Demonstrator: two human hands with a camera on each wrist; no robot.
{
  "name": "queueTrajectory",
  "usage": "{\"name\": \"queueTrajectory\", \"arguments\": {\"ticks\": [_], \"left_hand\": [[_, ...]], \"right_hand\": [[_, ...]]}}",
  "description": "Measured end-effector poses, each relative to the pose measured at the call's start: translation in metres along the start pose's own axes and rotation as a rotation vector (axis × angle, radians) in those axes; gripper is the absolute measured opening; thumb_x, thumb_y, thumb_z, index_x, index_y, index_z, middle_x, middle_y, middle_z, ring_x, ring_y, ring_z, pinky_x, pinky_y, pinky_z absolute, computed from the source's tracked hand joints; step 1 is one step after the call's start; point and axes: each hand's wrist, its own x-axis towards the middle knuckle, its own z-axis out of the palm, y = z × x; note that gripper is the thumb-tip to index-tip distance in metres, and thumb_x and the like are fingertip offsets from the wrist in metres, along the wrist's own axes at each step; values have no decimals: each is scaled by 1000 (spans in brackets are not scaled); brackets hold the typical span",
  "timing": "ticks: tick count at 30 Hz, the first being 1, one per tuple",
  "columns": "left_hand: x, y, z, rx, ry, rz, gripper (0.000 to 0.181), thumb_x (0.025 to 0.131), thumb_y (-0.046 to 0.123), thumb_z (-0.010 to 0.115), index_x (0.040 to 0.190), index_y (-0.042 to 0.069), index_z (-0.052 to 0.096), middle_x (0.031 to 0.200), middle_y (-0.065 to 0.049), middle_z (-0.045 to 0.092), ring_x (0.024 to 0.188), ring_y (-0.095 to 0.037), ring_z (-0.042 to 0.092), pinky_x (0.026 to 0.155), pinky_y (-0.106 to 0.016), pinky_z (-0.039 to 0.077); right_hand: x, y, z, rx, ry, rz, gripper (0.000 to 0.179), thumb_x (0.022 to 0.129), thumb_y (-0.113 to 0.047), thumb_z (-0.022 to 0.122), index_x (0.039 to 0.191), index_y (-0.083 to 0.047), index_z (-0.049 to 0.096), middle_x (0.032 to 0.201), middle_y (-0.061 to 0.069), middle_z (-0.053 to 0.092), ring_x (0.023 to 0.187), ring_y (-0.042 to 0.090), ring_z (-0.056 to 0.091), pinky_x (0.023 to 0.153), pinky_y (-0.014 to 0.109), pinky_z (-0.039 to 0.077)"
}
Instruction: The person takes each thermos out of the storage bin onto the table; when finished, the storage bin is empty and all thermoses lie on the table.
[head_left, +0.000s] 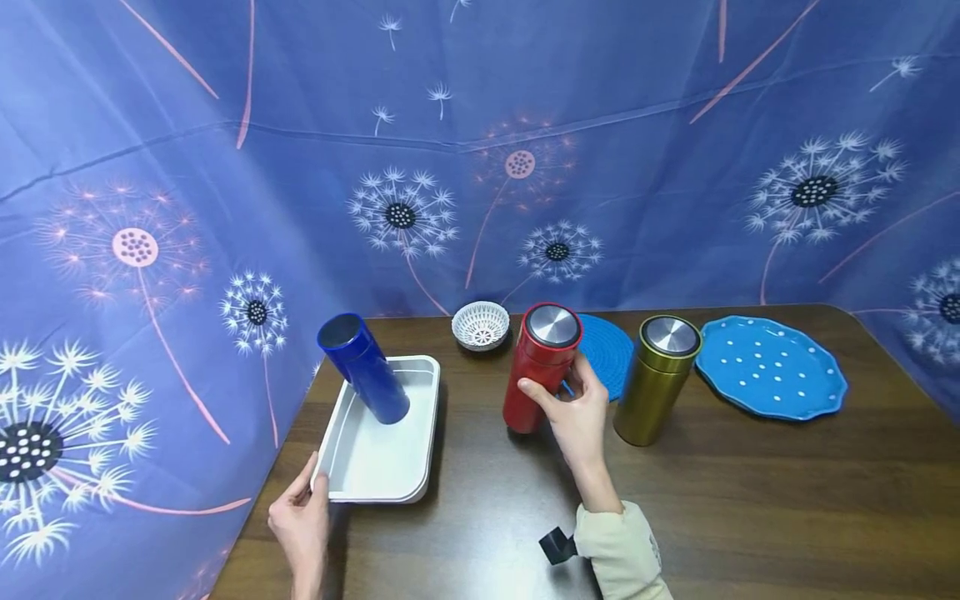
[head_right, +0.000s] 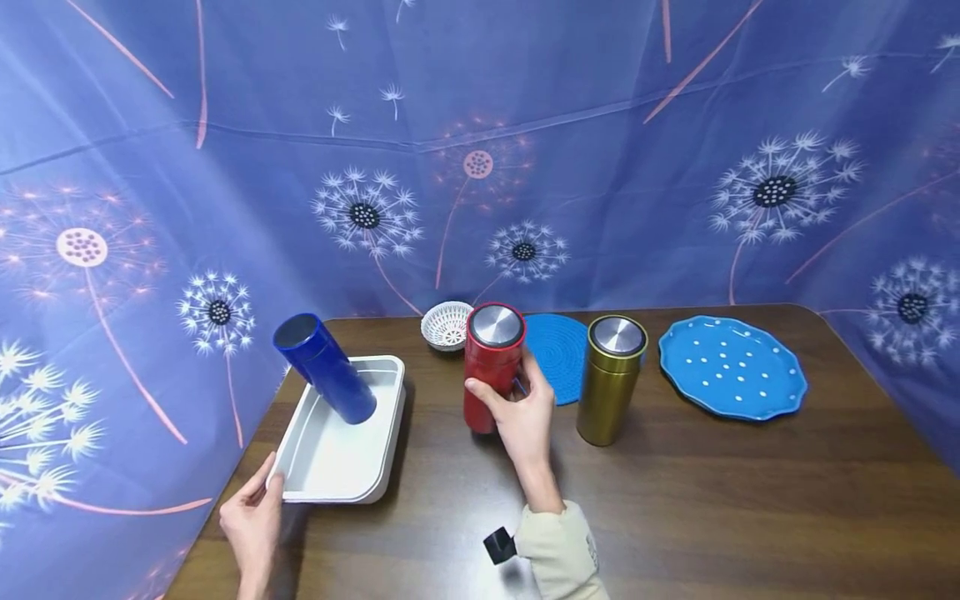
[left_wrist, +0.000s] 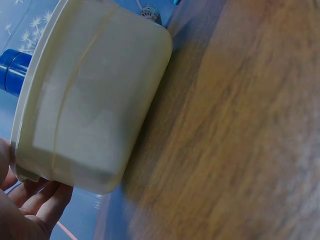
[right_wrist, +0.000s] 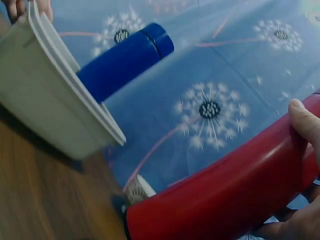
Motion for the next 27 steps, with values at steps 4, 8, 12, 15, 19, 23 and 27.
{"name": "queueTrajectory", "arguments": {"ticks": [4,8,12,15,19,23,27], "left_hand": [[0,3,-2,16,8,-7,28,84,-5,61,111,-4,71,106,-26,65,76,21,54,65,-3,44],[-1,4,-2,30,9,-18,28,85,-3,62,111,-2,71,106,-26,64,75,22,54,64,-2,43],[-1,4,-1,31,7,-15,28,85,-3,62,111,-3,71,107,-25,64,76,22,54,65,-3,43],[-1,3,0,29,10,-9,28,84,-5,61,111,-4,71,106,-24,64,76,22,54,65,-3,44],[0,3,1,22,10,-3,28,84,-5,61,110,-5,71,105,-23,64,76,21,55,65,-4,44],[0,4,1,17,7,-12,28,84,-5,60,111,-5,70,105,-24,63,76,21,55,65,-4,44],[0,4,1,15,4,-25,28,85,-5,60,111,-5,70,105,-24,63,76,21,55,66,-5,45]], "right_hand": [[1,4,-10,-53,46,2,66,70,-1,85,131,-9,61,113,3,67,101,14,63,83,21,53],[2,9,-18,-89,76,17,72,70,-5,86,136,-11,58,120,7,66,107,13,61,86,18,50],[4,13,-25,-124,101,31,76,70,-8,87,139,-12,55,124,7,65,110,13,59,88,15,48],[5,15,-28,-148,111,29,76,70,-10,88,139,-13,55,125,6,65,111,13,59,88,14,47],[6,17,-31,-163,120,29,76,70,-11,88,139,-13,56,125,6,65,112,14,58,88,14,47],[7,18,-34,-164,131,34,78,69,-10,88,139,-13,55,126,7,64,113,14,59,89,14,47],[7,18,-35,-156,133,50,80,69,-6,88,141,-10,53,128,11,63,111,9,59,89,13,46]]}}
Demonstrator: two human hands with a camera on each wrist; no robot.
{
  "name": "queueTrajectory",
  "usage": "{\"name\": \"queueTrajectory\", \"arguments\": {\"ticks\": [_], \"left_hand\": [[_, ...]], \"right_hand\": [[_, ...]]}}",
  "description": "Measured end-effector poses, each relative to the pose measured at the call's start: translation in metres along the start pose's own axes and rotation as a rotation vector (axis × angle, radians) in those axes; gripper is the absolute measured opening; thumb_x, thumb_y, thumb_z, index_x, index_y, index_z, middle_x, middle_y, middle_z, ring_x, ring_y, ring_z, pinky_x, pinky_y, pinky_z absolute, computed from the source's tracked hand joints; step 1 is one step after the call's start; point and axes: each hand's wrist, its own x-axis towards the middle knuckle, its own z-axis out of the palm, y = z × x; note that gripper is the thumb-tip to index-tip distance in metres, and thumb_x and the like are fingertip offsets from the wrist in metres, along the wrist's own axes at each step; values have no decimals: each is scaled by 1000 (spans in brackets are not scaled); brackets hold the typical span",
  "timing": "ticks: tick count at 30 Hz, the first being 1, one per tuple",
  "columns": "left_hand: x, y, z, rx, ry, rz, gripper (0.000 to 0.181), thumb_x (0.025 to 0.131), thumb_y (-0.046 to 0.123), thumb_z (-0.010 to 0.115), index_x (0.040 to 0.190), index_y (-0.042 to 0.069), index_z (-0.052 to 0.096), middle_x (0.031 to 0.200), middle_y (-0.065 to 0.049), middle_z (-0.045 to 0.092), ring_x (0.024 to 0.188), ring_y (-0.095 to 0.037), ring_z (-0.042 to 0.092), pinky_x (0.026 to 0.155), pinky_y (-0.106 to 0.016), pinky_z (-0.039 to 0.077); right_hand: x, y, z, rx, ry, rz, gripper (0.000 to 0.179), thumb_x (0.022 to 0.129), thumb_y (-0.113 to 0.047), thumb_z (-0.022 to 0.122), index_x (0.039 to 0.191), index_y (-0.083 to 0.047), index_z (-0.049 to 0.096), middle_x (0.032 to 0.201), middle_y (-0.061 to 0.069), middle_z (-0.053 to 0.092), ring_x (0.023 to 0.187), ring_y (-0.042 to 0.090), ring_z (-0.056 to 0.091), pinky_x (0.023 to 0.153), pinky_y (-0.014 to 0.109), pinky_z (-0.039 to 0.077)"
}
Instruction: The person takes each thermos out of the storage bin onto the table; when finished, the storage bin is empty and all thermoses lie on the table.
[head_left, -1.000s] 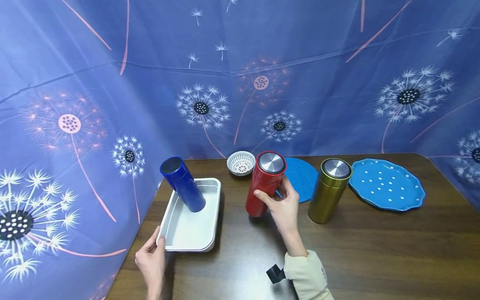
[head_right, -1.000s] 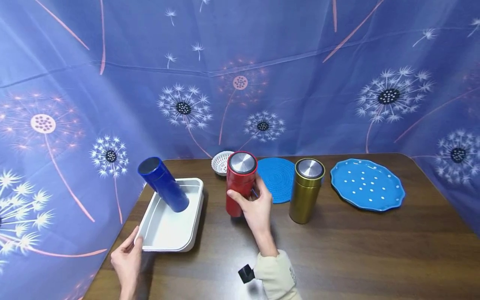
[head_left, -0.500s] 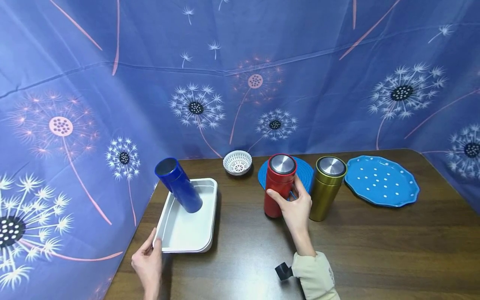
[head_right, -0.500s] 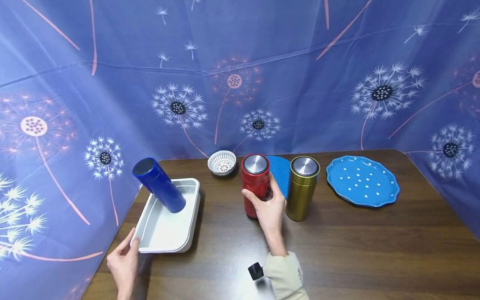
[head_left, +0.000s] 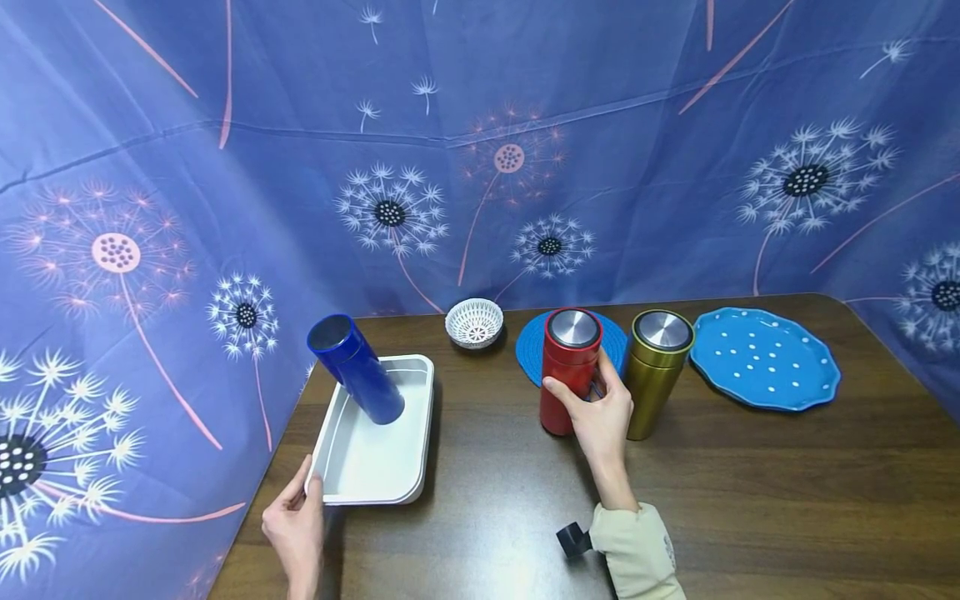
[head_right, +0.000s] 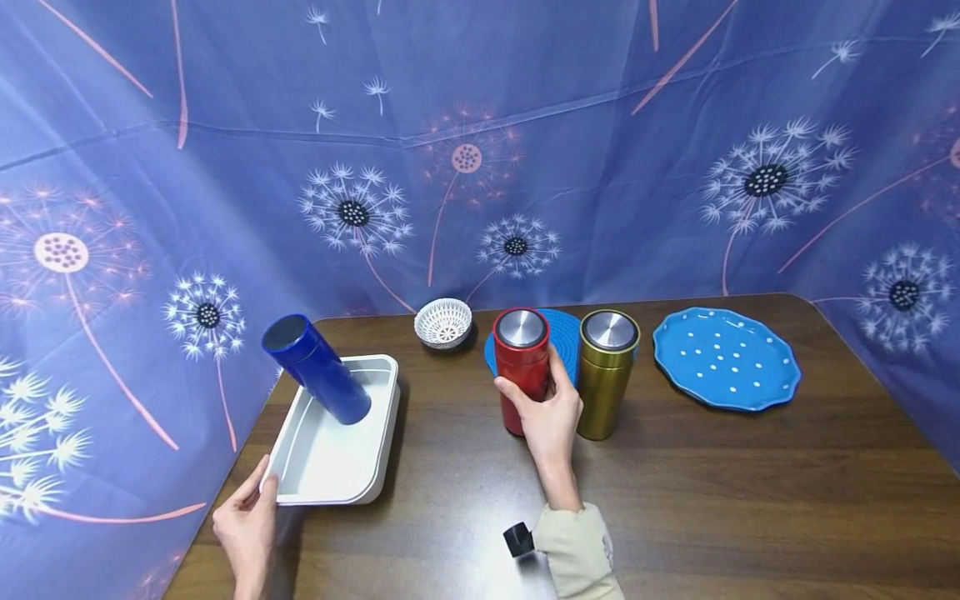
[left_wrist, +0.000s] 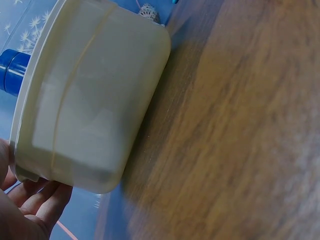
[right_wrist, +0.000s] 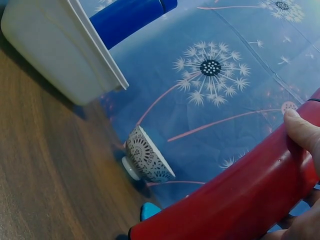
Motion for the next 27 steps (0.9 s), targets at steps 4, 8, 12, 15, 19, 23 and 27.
{"name": "queueTrajectory", "arguments": {"ticks": [4,8,12,15,19,23,27], "left_hand": [[0,-2,-1,-6,-4,-14,28,86,-3,61,112,-4,70,106,-24,64,77,20,55,66,-5,45],[0,-2,-1,-12,-10,-27,28,86,-2,61,113,-4,69,107,-24,64,76,20,55,65,-5,45],[-1,0,-2,-15,-15,-32,29,86,-2,60,113,-4,69,108,-24,64,76,20,55,65,-5,45],[-1,0,-2,-18,-18,-35,29,86,-2,60,114,-4,69,108,-24,64,77,20,55,65,-5,45],[-1,0,-2,-34,-18,-45,29,86,-2,60,114,-5,69,109,-24,63,78,19,56,66,-6,45],[0,-1,-2,-39,-18,-56,28,87,-2,61,114,-5,69,111,-23,63,80,19,56,68,-7,45],[1,-2,-2,-32,-17,-53,28,87,-2,62,114,-5,69,111,-22,63,81,20,55,69,-6,45]], "right_hand": [[-6,-21,0,-17,-9,13,78,71,0,84,141,-2,50,129,17,62,106,2,57,89,12,46],[-10,-34,0,-28,-14,20,76,72,0,83,141,1,49,130,18,61,106,2,56,89,12,46],[-10,-32,0,-28,-10,23,77,72,0,84,140,1,50,128,18,62,105,3,57,88,12,46],[-9,-31,0,-28,-5,24,77,71,1,84,140,2,50,127,19,62,104,1,57,87,12,47],[-9,-30,-1,-24,-4,26,77,71,2,83,140,2,49,128,21,62,102,0,58,87,12,47],[-10,-29,0,-26,-16,31,79,72,2,83,142,1,47,129,20,61,103,1,57,88,12,46],[-10,-28,0,-34,-38,39,80,72,1,83,143,0,46,131,19,60,106,5,56,89,11,46]]}}
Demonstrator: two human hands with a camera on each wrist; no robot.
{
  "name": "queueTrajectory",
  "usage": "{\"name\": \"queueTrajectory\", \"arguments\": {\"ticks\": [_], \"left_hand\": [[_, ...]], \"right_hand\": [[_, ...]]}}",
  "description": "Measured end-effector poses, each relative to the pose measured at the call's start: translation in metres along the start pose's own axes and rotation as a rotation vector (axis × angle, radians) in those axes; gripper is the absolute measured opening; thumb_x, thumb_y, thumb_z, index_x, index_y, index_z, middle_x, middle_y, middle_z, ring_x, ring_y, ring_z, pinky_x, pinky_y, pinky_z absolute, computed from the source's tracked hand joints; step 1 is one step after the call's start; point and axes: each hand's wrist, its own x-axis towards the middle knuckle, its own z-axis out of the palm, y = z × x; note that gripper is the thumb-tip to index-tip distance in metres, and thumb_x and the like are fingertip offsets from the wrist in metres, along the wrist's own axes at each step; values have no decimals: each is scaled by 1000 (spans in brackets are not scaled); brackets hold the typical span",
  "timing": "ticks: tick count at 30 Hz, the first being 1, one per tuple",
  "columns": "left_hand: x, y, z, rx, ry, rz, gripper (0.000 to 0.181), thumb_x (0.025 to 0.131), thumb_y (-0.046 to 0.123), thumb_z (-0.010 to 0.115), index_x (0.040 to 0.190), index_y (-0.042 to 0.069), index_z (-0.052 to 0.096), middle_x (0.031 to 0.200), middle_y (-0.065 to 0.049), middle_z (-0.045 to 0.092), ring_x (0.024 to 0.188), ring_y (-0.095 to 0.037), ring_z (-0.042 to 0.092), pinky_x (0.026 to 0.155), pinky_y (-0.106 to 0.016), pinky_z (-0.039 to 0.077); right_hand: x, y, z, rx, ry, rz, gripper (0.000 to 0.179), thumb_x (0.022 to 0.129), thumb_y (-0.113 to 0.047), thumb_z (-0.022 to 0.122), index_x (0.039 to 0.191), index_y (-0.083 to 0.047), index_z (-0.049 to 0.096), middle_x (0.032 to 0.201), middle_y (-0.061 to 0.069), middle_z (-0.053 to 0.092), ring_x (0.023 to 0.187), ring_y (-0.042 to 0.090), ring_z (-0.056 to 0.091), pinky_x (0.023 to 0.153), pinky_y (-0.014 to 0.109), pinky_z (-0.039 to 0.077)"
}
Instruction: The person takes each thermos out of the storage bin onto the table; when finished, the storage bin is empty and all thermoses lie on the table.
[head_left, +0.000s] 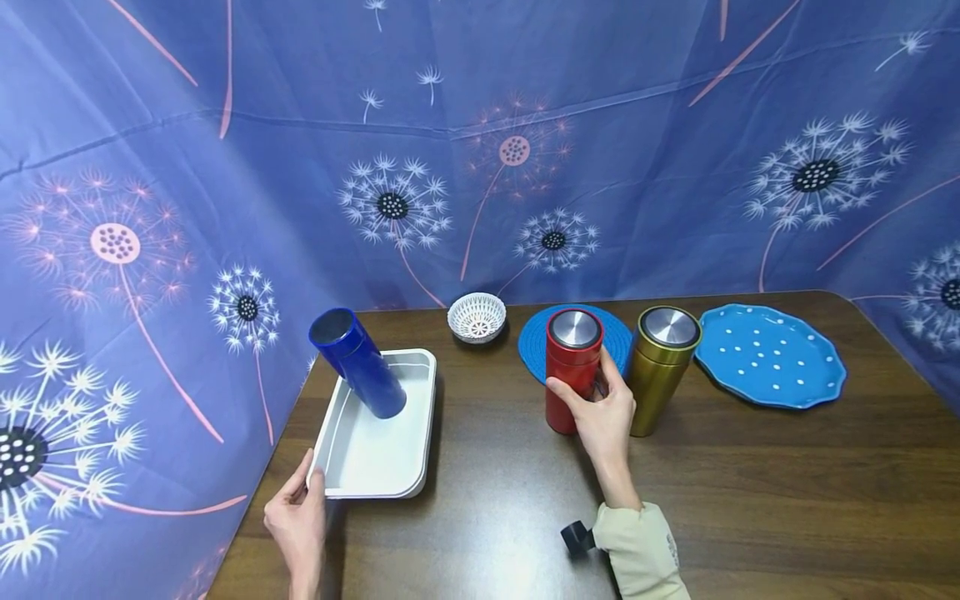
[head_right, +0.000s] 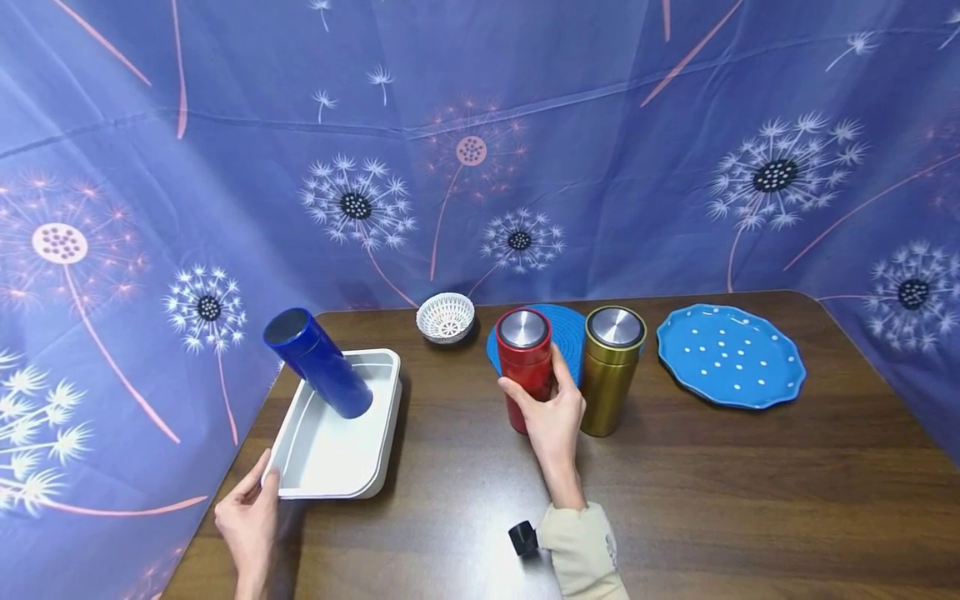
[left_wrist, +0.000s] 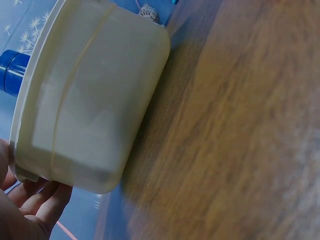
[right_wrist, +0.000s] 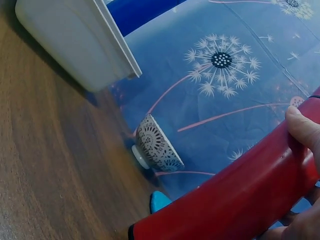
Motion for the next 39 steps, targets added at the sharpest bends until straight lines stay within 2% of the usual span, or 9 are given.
{"name": "queueTrajectory", "arguments": {"ticks": [7,9,12,16,20,24,29,33,39], "left_hand": [[-1,-2,0,-8,12,21,27,86,-4,61,112,-5,70,109,-23,63,80,19,57,68,-7,46],[-2,-3,1,-11,9,22,27,86,-4,61,112,-5,70,109,-23,63,80,18,57,68,-7,46],[-2,-3,1,-23,6,21,27,86,-4,61,112,-5,69,109,-23,63,82,18,57,69,-7,46],[-1,-3,2,-40,5,16,27,86,-4,61,111,-6,70,110,-22,63,83,18,57,70,-8,46],[2,-2,2,-55,5,18,27,86,-5,61,111,-6,70,109,-22,62,83,17,58,70,-8,46],[4,-1,1,-53,7,30,27,86,-4,61,112,-4,70,108,-22,64,82,16,58,69,-8,46],[7,-2,1,-65,1,27,27,87,-2,61,113,-1,71,109,-22,64,83,15,59,69,-8,46],[7,-2,1,-73,-1,23,27,87,-3,61,113,-1,70,109,-21,64,83,15,59,69,-8,46],[5,-2,2,-77,-15,20,27,87,-3,61,113,-3,70,111,-22,64,84,16,58,70,-8,46]], "right_hand": [[-2,0,0,-35,-22,4,80,74,0,82,144,1,44,134,19,57,118,25,56,92,12,43],[-2,0,0,-54,-31,1,79,75,-1,82,144,1,44,135,19,57,120,28,56,95,15,44],[-1,3,0,-81,-47,-8,80,76,-3,82,145,0,41,136,19,55,124,29,53,102,28,43],[2,18,-2,-81,-56,-21,89,77,-6,82,151,-6,33,147,15,46,133,29,44,110,45,35],[2,33,-5,-85,-68,-17,95,79,-14,81,155,-17,25,155,6,36,141,25,34,113,49,28],[-4,33,-6,-114,-89,-40,97,81,-18,80,157,-19,19,158,4,31,143,25,30,113,52,27],[-19,29,-7,-132,-99,-76,103,80,-15,81,158,-19,13,160,6,25,145,24,26,113,50,27],[-39,27,-9,-115,-83,-92,109,78,-7,81,158,-17,9,160,7,23,144,28,28,112,46,27],[-71,26,-17,-99,-44,-122,110,75,4,80,158,-16,10,157,8,28,139,27,35,105,18,35]]}}
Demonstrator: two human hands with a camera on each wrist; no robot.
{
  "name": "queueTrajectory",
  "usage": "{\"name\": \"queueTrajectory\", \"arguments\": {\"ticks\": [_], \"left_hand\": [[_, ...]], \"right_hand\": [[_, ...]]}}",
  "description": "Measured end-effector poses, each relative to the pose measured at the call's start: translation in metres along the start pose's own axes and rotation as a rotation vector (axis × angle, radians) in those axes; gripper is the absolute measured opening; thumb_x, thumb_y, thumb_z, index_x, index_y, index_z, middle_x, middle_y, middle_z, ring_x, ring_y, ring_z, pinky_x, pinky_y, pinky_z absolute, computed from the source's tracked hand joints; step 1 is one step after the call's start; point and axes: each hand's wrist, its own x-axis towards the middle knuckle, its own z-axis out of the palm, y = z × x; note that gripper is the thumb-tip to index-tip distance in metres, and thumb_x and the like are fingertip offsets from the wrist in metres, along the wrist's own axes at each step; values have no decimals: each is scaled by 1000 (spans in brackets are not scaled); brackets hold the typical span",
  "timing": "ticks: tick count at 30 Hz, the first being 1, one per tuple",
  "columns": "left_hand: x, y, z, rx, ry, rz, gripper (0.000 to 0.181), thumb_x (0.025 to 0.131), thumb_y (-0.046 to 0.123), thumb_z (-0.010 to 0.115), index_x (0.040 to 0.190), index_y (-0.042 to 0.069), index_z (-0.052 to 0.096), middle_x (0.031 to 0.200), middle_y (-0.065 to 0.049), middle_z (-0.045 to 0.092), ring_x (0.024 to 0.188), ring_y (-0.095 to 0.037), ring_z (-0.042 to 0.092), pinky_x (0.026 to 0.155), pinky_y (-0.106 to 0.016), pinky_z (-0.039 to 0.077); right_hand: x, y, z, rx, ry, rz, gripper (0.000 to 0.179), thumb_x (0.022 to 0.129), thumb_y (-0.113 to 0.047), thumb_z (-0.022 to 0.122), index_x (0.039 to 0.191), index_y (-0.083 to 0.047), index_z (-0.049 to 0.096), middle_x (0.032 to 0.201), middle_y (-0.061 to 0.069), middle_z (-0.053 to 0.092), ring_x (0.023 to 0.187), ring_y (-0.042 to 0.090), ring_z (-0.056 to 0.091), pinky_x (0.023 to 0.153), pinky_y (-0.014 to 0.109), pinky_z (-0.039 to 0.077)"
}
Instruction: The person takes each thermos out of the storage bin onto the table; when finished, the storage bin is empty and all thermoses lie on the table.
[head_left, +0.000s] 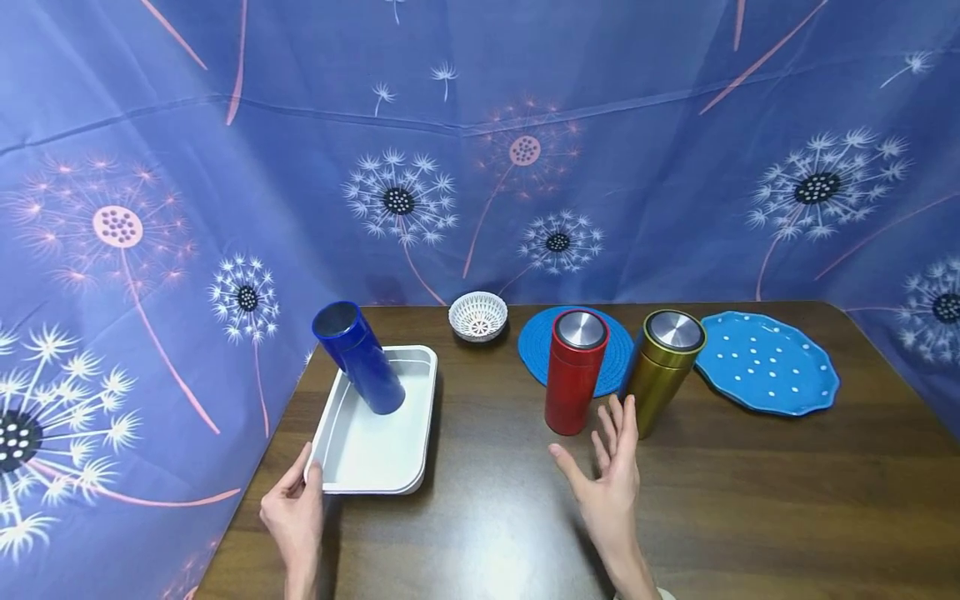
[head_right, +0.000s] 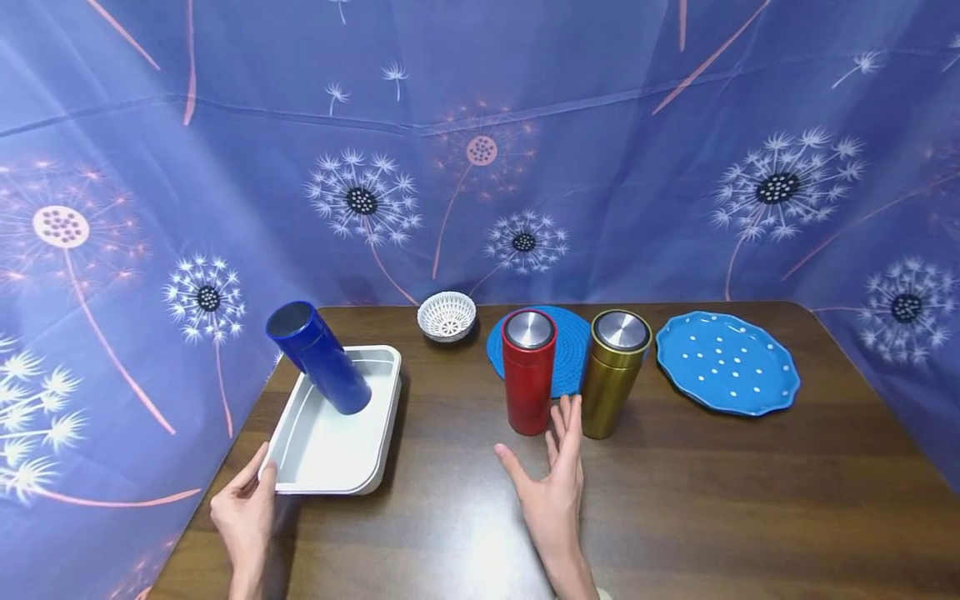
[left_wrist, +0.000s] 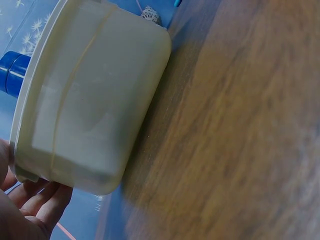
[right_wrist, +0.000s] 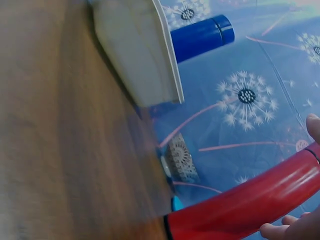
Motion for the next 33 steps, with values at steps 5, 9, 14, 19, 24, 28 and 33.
{"name": "queueTrajectory", "arguments": {"ticks": [5,9,14,19,24,28,33], "left_hand": [[1,1,-1,1,1,5,28,87,-4,62,113,-3,70,110,-19,64,87,16,58,71,-8,46],[3,-1,-1,-4,5,22,27,86,-5,62,112,-3,70,109,-20,65,87,14,59,70,-7,47],[3,-5,1,-3,12,44,26,86,-6,63,111,-3,71,108,-20,68,87,13,60,69,-7,47],[3,-7,1,-19,11,59,27,85,-6,64,111,-2,71,109,-22,67,87,14,58,69,-6,46],[3,-7,3,-21,21,62,27,85,-9,63,110,-5,71,108,-23,68,85,13,59,68,-6,47],[3,-7,4,-17,38,77,27,83,-8,64,108,-5,72,104,-26,68,78,10,60,63,-7,47],[2,-9,4,-35,35,102,26,82,-9,64,107,-7,71,103,-29,68,78,7,60,62,-7,47]], "right_hand": [[-18,0,4,50,-11,-82,101,71,16,77,153,-9,25,149,13,39,131,14,43,98,14,41],[-24,0,13,77,-73,-132,88,70,15,78,146,-4,39,141,18,47,125,12,49,93,16,45],[-20,-1,29,83,-187,-16,78,74,5,80,142,-11,45,140,7,51,123,12,52,91,19,48],[-6,-3,52,119,-279,30,75,77,-4,81,142,-17,45,143,0,48,125,16,53,92,25,49],[11,-7,83,178,-362,7,78,80,-11,81,146,-20,40,147,4,45,128,23,52,94,37,50],[25,-11,112,223,-406,15,96,78,-9,82,154,-25,25,152,7,38,129,28,52,94,44,49],[41,-17,151,298,-489,43,114,76,2,80,158,-23,5,158,16,24,130,39,48,96,51,47]]}}
